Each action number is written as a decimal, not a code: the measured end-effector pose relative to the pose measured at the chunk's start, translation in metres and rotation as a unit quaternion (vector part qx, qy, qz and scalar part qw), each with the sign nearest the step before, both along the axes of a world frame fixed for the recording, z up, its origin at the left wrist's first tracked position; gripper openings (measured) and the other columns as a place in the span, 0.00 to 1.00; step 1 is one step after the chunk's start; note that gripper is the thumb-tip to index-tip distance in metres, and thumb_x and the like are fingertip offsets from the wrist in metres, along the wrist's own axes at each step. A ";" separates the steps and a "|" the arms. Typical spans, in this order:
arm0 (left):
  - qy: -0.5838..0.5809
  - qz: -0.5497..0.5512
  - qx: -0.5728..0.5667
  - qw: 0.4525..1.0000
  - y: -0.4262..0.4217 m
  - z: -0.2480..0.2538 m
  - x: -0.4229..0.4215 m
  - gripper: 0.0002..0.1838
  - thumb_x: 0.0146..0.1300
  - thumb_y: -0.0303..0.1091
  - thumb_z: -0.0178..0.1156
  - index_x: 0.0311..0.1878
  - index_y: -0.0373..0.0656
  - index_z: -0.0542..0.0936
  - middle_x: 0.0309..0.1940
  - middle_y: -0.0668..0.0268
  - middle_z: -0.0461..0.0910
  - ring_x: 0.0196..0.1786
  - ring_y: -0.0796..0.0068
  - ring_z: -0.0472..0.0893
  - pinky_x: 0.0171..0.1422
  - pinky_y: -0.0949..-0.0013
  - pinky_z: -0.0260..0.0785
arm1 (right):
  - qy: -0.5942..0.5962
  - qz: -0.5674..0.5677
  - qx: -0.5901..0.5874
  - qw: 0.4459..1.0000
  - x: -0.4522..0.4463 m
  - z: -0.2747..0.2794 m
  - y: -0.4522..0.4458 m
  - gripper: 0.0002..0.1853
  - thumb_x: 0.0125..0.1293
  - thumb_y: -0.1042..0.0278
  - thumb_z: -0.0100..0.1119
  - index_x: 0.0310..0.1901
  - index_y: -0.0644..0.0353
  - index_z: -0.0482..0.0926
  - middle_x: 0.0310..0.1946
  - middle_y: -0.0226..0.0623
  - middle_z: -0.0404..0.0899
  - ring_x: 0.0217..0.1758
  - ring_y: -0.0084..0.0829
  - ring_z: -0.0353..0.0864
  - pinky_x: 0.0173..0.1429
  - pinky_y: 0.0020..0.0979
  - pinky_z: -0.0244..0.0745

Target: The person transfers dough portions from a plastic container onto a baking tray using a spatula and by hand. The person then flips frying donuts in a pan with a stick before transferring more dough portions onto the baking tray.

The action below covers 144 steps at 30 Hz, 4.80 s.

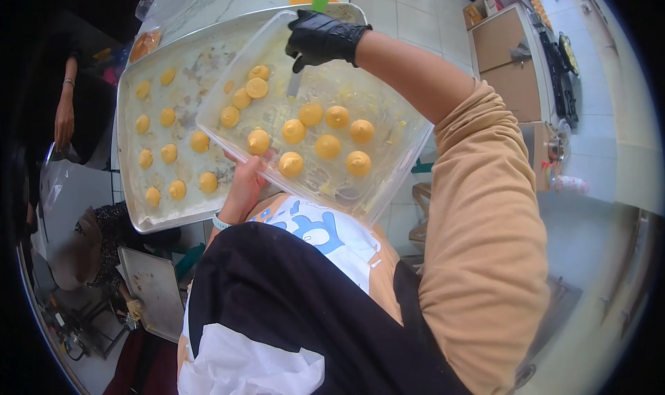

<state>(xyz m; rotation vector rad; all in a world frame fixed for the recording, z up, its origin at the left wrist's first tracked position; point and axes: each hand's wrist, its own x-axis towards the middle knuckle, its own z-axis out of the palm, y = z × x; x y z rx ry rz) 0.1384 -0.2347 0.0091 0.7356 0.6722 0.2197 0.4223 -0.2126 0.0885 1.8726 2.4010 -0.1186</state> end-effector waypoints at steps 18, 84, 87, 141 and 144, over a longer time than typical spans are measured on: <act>-0.014 0.002 -0.012 1.000 -0.001 0.001 -0.002 0.26 0.54 0.30 0.46 0.58 0.36 0.57 0.47 0.58 0.66 0.48 0.65 0.72 0.55 0.61 0.67 | -0.026 0.147 -0.166 0.975 -0.026 -0.020 0.015 0.09 0.51 0.54 0.63 0.25 0.49 0.81 0.21 0.26 0.77 0.33 0.28 0.75 0.53 0.35 0.56; -0.044 -0.002 -0.009 0.999 0.000 -0.007 -0.002 0.22 0.60 0.30 0.49 0.56 0.35 0.57 0.48 0.61 0.64 0.52 0.69 0.71 0.55 0.60 0.71 | -0.054 0.009 0.123 0.991 -0.013 0.025 -0.017 0.07 0.46 0.60 0.64 0.26 0.51 0.81 0.23 0.34 0.77 0.37 0.38 0.76 0.47 0.35 0.68; -0.042 -0.006 -0.014 0.999 -0.001 -0.004 -0.002 0.23 0.60 0.30 0.49 0.57 0.35 0.57 0.49 0.61 0.63 0.53 0.68 0.71 0.54 0.60 0.72 | 0.023 -0.071 -0.056 0.996 -0.041 0.038 -0.039 0.08 0.45 0.59 0.66 0.25 0.52 0.81 0.19 0.34 0.76 0.35 0.38 0.76 0.46 0.35 0.67; -0.054 -0.023 -0.005 0.998 -0.003 -0.006 -0.007 0.27 0.59 0.32 0.49 0.60 0.35 0.56 0.50 0.57 0.66 0.43 0.66 0.75 0.45 0.61 0.75 | -0.116 -0.078 -0.114 0.984 0.030 0.018 -0.073 0.08 0.48 0.57 0.64 0.24 0.50 0.80 0.18 0.31 0.75 0.31 0.34 0.75 0.47 0.33 0.65; -0.050 -0.027 -0.009 0.998 -0.004 -0.010 -0.006 0.27 0.59 0.33 0.49 0.60 0.35 0.55 0.51 0.57 0.66 0.44 0.66 0.75 0.45 0.60 0.75 | -0.101 -0.094 -0.150 0.979 0.028 0.016 -0.079 0.09 0.47 0.56 0.65 0.25 0.50 0.81 0.19 0.31 0.76 0.31 0.34 0.76 0.47 0.33 0.65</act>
